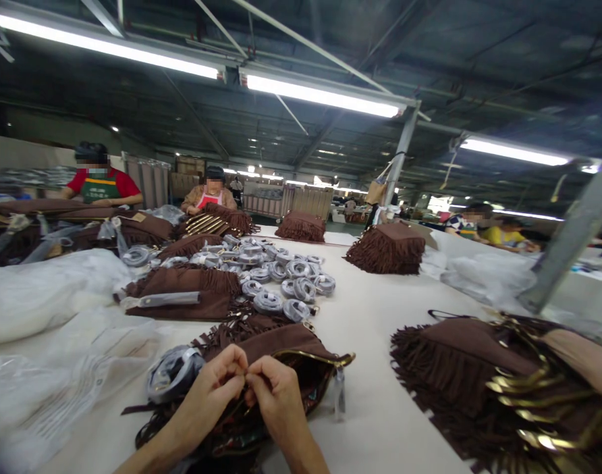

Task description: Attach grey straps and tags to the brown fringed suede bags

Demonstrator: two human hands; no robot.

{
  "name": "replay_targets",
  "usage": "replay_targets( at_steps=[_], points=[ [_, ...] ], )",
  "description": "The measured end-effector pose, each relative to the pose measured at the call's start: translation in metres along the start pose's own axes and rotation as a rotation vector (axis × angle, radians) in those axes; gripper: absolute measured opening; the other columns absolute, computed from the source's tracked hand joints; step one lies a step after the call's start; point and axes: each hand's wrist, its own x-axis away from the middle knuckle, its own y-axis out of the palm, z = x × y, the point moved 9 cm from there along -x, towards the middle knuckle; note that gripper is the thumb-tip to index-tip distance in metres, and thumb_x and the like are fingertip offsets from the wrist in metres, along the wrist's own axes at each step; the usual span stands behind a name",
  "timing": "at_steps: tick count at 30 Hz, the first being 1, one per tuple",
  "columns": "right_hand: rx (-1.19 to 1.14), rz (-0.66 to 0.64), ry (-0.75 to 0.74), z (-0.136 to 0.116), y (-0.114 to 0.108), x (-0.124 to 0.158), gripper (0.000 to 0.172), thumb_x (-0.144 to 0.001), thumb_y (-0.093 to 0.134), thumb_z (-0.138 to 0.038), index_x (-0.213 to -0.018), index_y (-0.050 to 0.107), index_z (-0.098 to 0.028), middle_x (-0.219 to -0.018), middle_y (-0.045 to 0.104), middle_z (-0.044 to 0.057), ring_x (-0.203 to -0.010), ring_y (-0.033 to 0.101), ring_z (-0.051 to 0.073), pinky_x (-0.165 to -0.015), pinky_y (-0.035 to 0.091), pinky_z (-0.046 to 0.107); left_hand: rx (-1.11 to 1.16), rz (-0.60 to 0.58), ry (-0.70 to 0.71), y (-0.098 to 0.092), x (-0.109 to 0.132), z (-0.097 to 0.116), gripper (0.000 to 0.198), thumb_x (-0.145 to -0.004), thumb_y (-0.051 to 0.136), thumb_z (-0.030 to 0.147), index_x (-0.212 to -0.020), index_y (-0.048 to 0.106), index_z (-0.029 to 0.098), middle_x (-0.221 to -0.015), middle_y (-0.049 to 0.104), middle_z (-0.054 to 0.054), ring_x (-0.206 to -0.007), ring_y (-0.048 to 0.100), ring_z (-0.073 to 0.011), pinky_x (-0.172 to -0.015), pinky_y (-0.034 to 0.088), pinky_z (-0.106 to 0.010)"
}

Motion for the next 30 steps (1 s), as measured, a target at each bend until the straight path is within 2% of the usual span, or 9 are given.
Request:
replay_targets(
  at_steps=[3, 7, 11, 15, 18, 21, 25, 27, 30],
  points=[
    [-0.05, 0.017, 0.036, 0.007, -0.001, -0.001, 0.021, -0.085, 0.058, -0.033, -0.074, 0.065, -0.017, -0.055, 0.06, -0.002, -0.05, 0.056, 0.013, -0.054, 0.043, 0.022, -0.153, -0.05, 0.0, -0.01, -0.005, 0.011, 0.01, -0.076, 0.043, 0.02, -0.084, 0.049, 0.02, -0.065, 0.052, 0.005, -0.057, 0.049, -0.0119, -0.056, 0.037, -0.022],
    [-0.25, 0.13, 0.114, 0.009, -0.019, -0.002, 0.035, -0.083, 0.062, -0.049, -0.09, 0.066, -0.015, -0.052, 0.06, -0.002, -0.047, 0.056, 0.014, -0.05, 0.046, 0.023, -0.679, -0.024, 0.064, -0.055, 0.003, 0.039, 0.025, -0.073, 0.047, 0.018, -0.097, 0.054, 0.019, -0.094, 0.059, -0.003, -0.083, 0.056, -0.0182, -0.076, 0.042, -0.029],
    [-0.325, 0.238, 0.115, -0.004, -0.046, 0.006, 0.04, -0.076, 0.069, -0.055, -0.082, 0.065, -0.016, -0.056, 0.062, 0.0, -0.044, 0.055, 0.012, -0.045, 0.045, 0.023, -1.219, -0.135, -0.036, -0.093, 0.026, 0.009, 0.014, -0.067, 0.053, 0.016, -0.079, 0.06, 0.018, -0.096, 0.061, -0.008, -0.094, 0.054, -0.0265, -0.083, 0.042, -0.037],
    [-0.393, 0.101, 0.22, -0.01, -0.042, 0.02, 0.041, -0.075, 0.071, -0.056, -0.079, 0.065, -0.015, -0.06, 0.064, 0.001, -0.045, 0.057, 0.011, -0.044, 0.047, 0.021, -1.34, -0.088, 0.069, -0.108, 0.041, -0.009, 0.025, -0.077, 0.045, 0.008, -0.084, 0.066, 0.019, -0.106, 0.063, -0.01, -0.1, 0.057, -0.0269, -0.085, 0.045, -0.04],
    [-0.451, 0.07, 0.269, -0.019, -0.039, 0.033, 0.048, -0.076, 0.069, -0.059, -0.094, 0.067, -0.015, -0.089, 0.069, 0.01, -0.076, 0.066, 0.018, -0.055, 0.053, 0.022, -1.343, 0.029, 0.299, -0.094, 0.047, 0.022, 0.032, -0.08, 0.042, 0.007, -0.093, 0.067, 0.021, -0.119, 0.061, -0.011, -0.112, 0.053, -0.0288, -0.095, 0.043, -0.044],
    [-0.566, -0.047, 0.265, -0.035, -0.027, 0.045, 0.075, -0.069, 0.072, -0.063, -0.129, 0.052, -0.022, -0.12, 0.061, 0.014, -0.105, 0.06, 0.026, -0.057, 0.055, 0.024, -1.321, 0.023, 0.628, -0.047, 0.064, 0.067, 0.038, -0.08, 0.042, 0.004, -0.103, 0.066, 0.024, -0.129, 0.058, -0.008, -0.124, 0.047, -0.0286, -0.106, 0.036, -0.045],
    [-0.621, -0.209, 0.209, -0.045, -0.011, 0.069, 0.077, -0.066, 0.078, -0.058, -0.129, 0.052, -0.022, -0.1, 0.067, 0.008, -0.074, 0.066, 0.019, -0.048, 0.047, 0.019, -1.267, -0.188, 0.979, 0.028, 0.094, 0.089, 0.032, -0.086, 0.048, 0.01, -0.11, 0.062, 0.024, -0.125, 0.062, -0.006, -0.122, 0.051, -0.0248, -0.11, 0.035, -0.038],
    [-0.652, -0.121, 0.24, -0.03, -0.017, 0.085, 0.062, -0.065, 0.078, -0.058, -0.111, 0.063, -0.019, -0.084, 0.067, 0.005, -0.063, 0.064, 0.017, -0.049, 0.046, 0.021, -1.193, -0.267, 0.994, 0.045, 0.097, 0.081, 0.036, -0.084, 0.052, 0.011, -0.116, 0.059, 0.027, -0.127, 0.061, -0.004, -0.12, 0.053, -0.0229, -0.109, 0.038, -0.035],
    [-0.762, 0.068, 0.415, 0.011, -0.031, 0.114, 0.053, -0.062, 0.079, -0.058, -0.093, 0.065, -0.018, -0.067, 0.065, 0.003, -0.055, 0.062, 0.016, -0.051, 0.047, 0.023, -1.155, -0.14, 0.682, 0.027, 0.068, 0.057, 0.055, -0.074, 0.064, 0.015, -0.126, 0.051, 0.026, -0.136, 0.054, -0.009, -0.125, 0.049, -0.0288, -0.105, 0.043, -0.039]
  ],
)
